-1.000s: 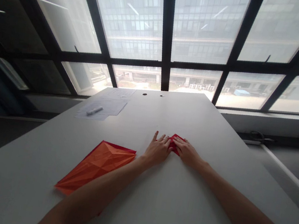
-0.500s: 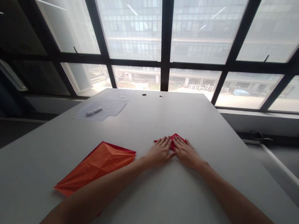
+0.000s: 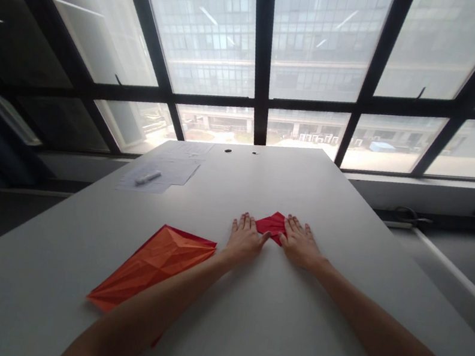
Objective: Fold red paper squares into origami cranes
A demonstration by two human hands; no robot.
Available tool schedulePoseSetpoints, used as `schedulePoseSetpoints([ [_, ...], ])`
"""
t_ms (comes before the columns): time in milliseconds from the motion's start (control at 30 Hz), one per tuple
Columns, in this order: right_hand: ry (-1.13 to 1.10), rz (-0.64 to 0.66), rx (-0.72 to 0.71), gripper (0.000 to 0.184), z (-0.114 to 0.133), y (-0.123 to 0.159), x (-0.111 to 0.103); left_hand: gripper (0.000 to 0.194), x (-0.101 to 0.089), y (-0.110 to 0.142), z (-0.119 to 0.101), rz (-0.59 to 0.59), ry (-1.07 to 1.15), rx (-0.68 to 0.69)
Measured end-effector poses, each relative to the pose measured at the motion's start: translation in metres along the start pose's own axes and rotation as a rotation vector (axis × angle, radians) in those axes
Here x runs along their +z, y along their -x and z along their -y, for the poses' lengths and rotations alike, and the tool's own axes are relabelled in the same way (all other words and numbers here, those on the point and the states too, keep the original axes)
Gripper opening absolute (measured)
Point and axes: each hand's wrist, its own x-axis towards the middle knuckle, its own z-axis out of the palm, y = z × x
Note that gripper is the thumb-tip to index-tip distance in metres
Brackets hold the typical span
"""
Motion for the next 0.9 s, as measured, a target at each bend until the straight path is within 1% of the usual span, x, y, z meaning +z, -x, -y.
schedulePoseSetpoints([
  [67, -0.006, 0.002, 0.006, 0.065, -0.001, -0.001, 0.002, 0.090, -0.001, -0.001, 0.001, -0.054, -0.024, -0.054],
  [133, -0.015, -0.001, 0.009, 0.066, -0.001, -0.002, 0.003, 0.086, -0.006, -0.002, 0.001, -0.144, -0.040, -0.051],
  [167, -0.019, -0.004, 0.009, 0.066, -0.001, -0.002, 0.004, 0.083, -0.009, -0.001, 0.001, -0.184, -0.036, 0.002],
  [233, -0.026, -0.011, 0.012, 0.066, -0.001, -0.002, 0.004, 0.073, -0.014, 0.000, -0.002, -0.223, -0.003, 0.201],
  [300, -0.029, -0.021, 0.020, 0.064, 0.000, -0.002, 0.005, 0.066, -0.016, 0.002, -0.006, -0.207, 0.050, 0.415],
  [333, -0.029, -0.025, 0.020, 0.063, 0.000, -0.001, 0.005, 0.065, -0.016, 0.003, -0.008, -0.191, 0.075, 0.482],
  [367, -0.027, -0.033, 0.018, 0.063, 0.000, -0.001, 0.006, 0.065, -0.014, 0.004, -0.009, -0.170, 0.095, 0.518],
  [467, -0.030, -0.074, 0.011, 0.060, 0.001, -0.001, 0.006, 0.068, -0.006, 0.006, -0.011, -0.080, 0.138, 0.516],
  [533, -0.057, -0.131, 0.029, 0.056, 0.001, -0.002, 0.004, 0.069, -0.002, 0.005, -0.010, -0.038, 0.152, 0.496],
  [633, -0.124, -0.236, 0.084, 0.047, -0.002, -0.004, -0.002, 0.069, -0.002, 0.005, -0.009, -0.014, 0.163, 0.500],
  [700, -0.147, -0.283, 0.120, 0.041, -0.005, -0.004, -0.007, 0.067, -0.004, 0.006, -0.009, 0.001, 0.169, 0.519],
  [800, -0.133, -0.315, 0.138, 0.029, -0.009, -0.004, -0.009, 0.062, -0.008, 0.007, -0.011, -0.001, 0.175, 0.534],
  [900, -0.113, -0.340, 0.161, 0.027, -0.009, -0.004, -0.008, 0.052, -0.012, 0.006, -0.013, -0.059, 0.189, 0.511],
])
